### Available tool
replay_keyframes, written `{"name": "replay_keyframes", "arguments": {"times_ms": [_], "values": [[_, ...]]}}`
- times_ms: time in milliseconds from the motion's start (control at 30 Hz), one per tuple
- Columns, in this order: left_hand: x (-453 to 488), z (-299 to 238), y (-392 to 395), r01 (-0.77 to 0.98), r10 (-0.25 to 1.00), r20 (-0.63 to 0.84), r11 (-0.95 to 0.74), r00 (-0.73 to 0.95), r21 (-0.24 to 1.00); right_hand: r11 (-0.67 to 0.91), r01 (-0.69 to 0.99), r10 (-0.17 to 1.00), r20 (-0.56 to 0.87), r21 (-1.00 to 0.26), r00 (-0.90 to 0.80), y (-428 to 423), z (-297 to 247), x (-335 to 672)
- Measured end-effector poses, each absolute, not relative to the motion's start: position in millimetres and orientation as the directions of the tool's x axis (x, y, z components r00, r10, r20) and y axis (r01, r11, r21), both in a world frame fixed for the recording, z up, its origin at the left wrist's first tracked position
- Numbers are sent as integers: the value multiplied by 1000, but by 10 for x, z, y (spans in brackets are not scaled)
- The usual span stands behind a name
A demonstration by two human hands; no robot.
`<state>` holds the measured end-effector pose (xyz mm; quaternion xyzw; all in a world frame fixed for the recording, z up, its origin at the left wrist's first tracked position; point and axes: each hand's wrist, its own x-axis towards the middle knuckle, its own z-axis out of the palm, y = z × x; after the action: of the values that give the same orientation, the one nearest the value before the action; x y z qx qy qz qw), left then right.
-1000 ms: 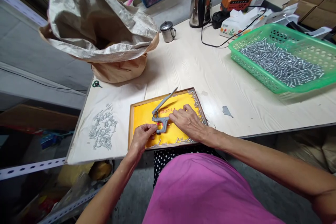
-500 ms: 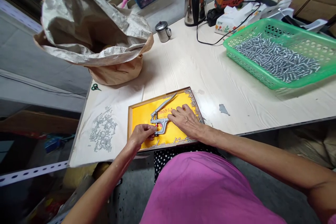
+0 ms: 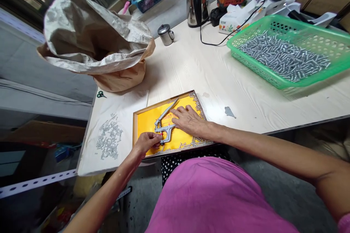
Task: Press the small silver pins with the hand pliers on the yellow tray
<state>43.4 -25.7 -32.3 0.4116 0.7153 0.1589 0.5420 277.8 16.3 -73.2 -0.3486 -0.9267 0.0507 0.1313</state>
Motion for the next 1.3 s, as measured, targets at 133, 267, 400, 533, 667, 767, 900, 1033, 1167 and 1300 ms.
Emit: {"name": "replay_keyframes", "arguments": {"times_ms": [133,267,400,533,667,767,900,1033,1167,1300], "values": [[450,-298,-274,403,750,-655,629,-90,665,752,622,659,237,-219,-713,234,-730,2858],[465,-277,-277,408,751,-652,631,-106,660,761,615,649,222,-208,-728,442,-696,2913],[477,-266,-289,364,726,-675,670,-134,648,774,611,633,201,-166,-748,573,-675,2883],[463,-284,-292,358,723,-673,676,-155,644,769,622,639,194,-150,-744,582,-680,2847],[428,-297,-309,370,717,-684,676,-130,638,764,626,645,186,-156,-741,572,-683,2843],[460,-282,-356,559,834,-523,523,-177,644,753,634,657,152,-174,-739,549,-643,2837],[675,-269,-337,891,999,-6,-36,44,453,747,639,662,116,-184,-740,447,-535,2810],[893,-330,-119,881,921,-15,-367,388,300,742,649,670,150,-168,-727,334,-468,2785],[911,-384,61,871,887,-104,-410,450,271,730,667,682,96,-148,-725,326,-479,2796],[874,-357,86,875,895,-70,-412,442,255,733,668,680,139,-127,-720,339,-529,2774]]}}
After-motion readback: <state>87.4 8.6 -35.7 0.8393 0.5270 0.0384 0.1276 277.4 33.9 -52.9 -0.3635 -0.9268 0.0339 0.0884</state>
